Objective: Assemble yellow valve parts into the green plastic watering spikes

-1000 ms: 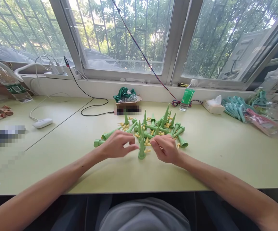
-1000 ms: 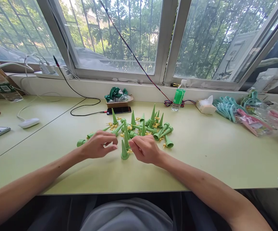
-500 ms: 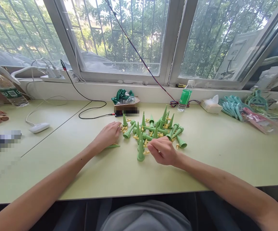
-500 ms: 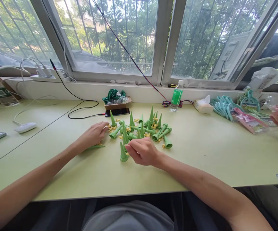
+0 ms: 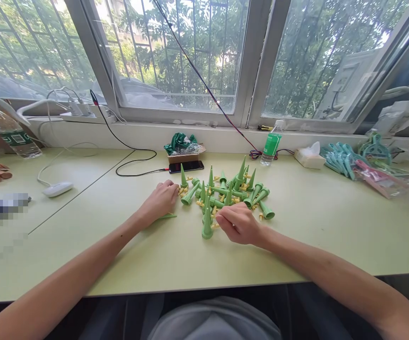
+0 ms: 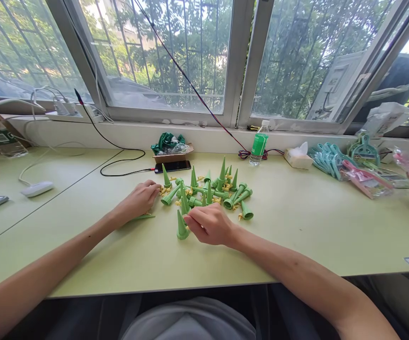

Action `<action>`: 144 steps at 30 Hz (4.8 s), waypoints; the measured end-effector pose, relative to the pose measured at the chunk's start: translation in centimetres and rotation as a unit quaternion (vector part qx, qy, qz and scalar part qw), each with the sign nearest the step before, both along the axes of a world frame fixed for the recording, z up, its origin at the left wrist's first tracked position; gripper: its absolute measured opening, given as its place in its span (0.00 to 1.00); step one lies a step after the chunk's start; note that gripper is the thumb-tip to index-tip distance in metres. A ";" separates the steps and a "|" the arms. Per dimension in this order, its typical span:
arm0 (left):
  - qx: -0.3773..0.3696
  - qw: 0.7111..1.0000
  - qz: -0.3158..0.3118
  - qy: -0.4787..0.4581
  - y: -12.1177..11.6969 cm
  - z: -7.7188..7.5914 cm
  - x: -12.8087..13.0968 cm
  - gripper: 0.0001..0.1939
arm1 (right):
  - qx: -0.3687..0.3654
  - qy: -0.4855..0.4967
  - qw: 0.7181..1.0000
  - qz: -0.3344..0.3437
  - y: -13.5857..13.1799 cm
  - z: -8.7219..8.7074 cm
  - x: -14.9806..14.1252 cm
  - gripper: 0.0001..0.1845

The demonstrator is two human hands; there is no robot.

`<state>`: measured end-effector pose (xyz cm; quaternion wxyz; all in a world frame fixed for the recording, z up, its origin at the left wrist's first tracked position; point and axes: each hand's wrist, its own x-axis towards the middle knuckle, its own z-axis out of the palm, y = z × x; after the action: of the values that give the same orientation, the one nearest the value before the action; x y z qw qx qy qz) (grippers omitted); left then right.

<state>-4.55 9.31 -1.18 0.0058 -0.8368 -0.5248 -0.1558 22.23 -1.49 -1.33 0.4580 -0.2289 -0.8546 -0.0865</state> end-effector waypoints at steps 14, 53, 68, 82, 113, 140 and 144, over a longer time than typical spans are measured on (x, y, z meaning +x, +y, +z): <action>0.011 0.999 0.029 0.010 -0.1 -0.1 0.0 0.19 | -0.011 0.028 0.999 0.042 0.0 0.3 -0.1 0.19; -0.016 0.996 0.089 -0.005 0.0 1.2 -0.7 0.10 | 0.012 -0.045 0.999 -0.003 -0.2 0.0 0.0 0.22; 0.025 0.993 0.104 -0.045 -1.3 2.3 0.1 0.08 | -0.003 -0.005 0.999 0.032 -0.3 0.4 -0.1 0.20; 0.365 0.822 -0.390 -0.199 -8.7 2.3 4.6 0.21 | -0.029 0.021 0.998 0.046 -0.7 0.5 -0.3 0.07; 0.302 0.840 -0.384 -0.236 -9.9 1.3 5.3 0.25 | -0.116 0.030 0.991 0.067 -0.6 -0.3 -0.4 0.11; 0.262 0.838 -0.362 -0.312 -9.8 2.1 5.7 0.16 | -0.103 0.023 0.993 0.057 -0.3 0.1 -0.5 0.17; 0.256 0.837 -0.371 -0.311 -9.7 1.9 5.7 0.16 | -0.096 0.028 0.993 0.056 -0.4 0.2 -0.5 0.17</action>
<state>1.17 -0.42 0.74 -0.0023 -0.8450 -0.0912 -0.5270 21.72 -1.93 -1.10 0.4620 -0.2265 -0.8570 0.0285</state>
